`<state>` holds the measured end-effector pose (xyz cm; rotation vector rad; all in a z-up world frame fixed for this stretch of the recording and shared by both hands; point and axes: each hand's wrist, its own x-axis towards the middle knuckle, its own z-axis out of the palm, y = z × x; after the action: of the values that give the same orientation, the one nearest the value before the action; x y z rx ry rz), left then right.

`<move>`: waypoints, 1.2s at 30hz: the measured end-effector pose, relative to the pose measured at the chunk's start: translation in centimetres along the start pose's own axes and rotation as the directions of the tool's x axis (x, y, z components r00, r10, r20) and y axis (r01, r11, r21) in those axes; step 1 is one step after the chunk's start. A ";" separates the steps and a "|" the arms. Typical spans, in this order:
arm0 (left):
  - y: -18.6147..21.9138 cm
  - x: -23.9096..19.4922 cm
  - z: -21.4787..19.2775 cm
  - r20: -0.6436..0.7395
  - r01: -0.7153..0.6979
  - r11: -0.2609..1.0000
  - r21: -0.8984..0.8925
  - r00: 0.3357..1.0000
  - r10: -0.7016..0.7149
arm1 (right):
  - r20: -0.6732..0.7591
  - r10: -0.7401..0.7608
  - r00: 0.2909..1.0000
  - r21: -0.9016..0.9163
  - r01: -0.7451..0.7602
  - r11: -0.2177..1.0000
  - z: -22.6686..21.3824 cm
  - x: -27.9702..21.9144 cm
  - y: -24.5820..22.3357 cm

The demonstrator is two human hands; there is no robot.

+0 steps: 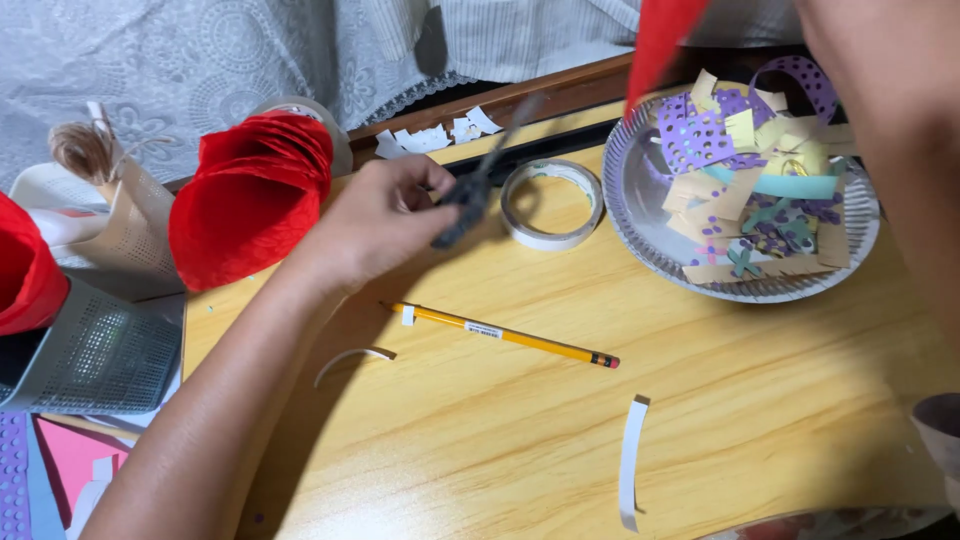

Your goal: Assembling a decorative paper cone by applying double-sided tape and attaching a yellow paper fringe.

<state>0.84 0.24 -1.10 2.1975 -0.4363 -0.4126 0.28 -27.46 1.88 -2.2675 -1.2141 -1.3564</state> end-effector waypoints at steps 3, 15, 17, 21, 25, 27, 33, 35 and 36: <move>0.5 0.1 -0.6 -0.091 0.023 0.959 -0.283 0.995 -0.051 | 0.085 -0.049 0.995 -0.027 0.052 0.998 -0.4 -1.4 -2.4; 1.2 -0.5 -1.8 -0.093 0.044 0.825 -0.563 0.989 -0.116 | 0.270 0.302 0.914 0.127 -0.345 0.930 -4.0 -4.0 -6.6; 1.5 -0.9 -1.8 -0.083 0.034 0.806 -0.590 0.991 -0.103 | 0.253 0.388 0.886 0.106 -0.424 0.899 -3.8 -3.2 -6.1; 2.3 -1.6 -2.2 -0.081 0.041 0.786 -0.616 0.990 -0.115 | 0.315 0.454 0.834 0.172 -0.520 0.837 -1.5 -2.0 -5.3; 1.7 -1.3 -2.1 -0.139 -0.073 0.731 -0.679 0.990 -0.030 | 0.466 0.106 0.878 0.068 -0.155 0.986 2.5 -0.7 -3.7; 1.5 -1.0 -2.0 -0.153 -0.074 0.714 -0.696 0.987 -0.046 | 0.505 0.095 0.858 0.103 -0.170 0.980 5.2 -0.1 -2.3; 2.1 -1.5 -2.4 -0.228 -0.137 0.684 -0.716 0.973 -0.044 | 0.734 0.072 0.675 0.373 -0.489 0.789 12.3 2.8 2.5; 2.4 -1.6 -3.4 -0.277 -0.204 0.667 -0.716 0.961 -0.004 | 0.796 -0.038 0.604 0.499 -0.621 0.604 13.1 4.7 2.5; 2.6 -1.8 -3.4 -0.265 -0.198 0.656 -0.728 0.964 -0.003 | 0.884 0.085 0.460 0.299 -0.696 0.653 13.1 4.6 2.5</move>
<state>0.29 1.80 3.29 1.3650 -0.1853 -0.1955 11.32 -19.18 -0.97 -2.3758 -0.9181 0.4218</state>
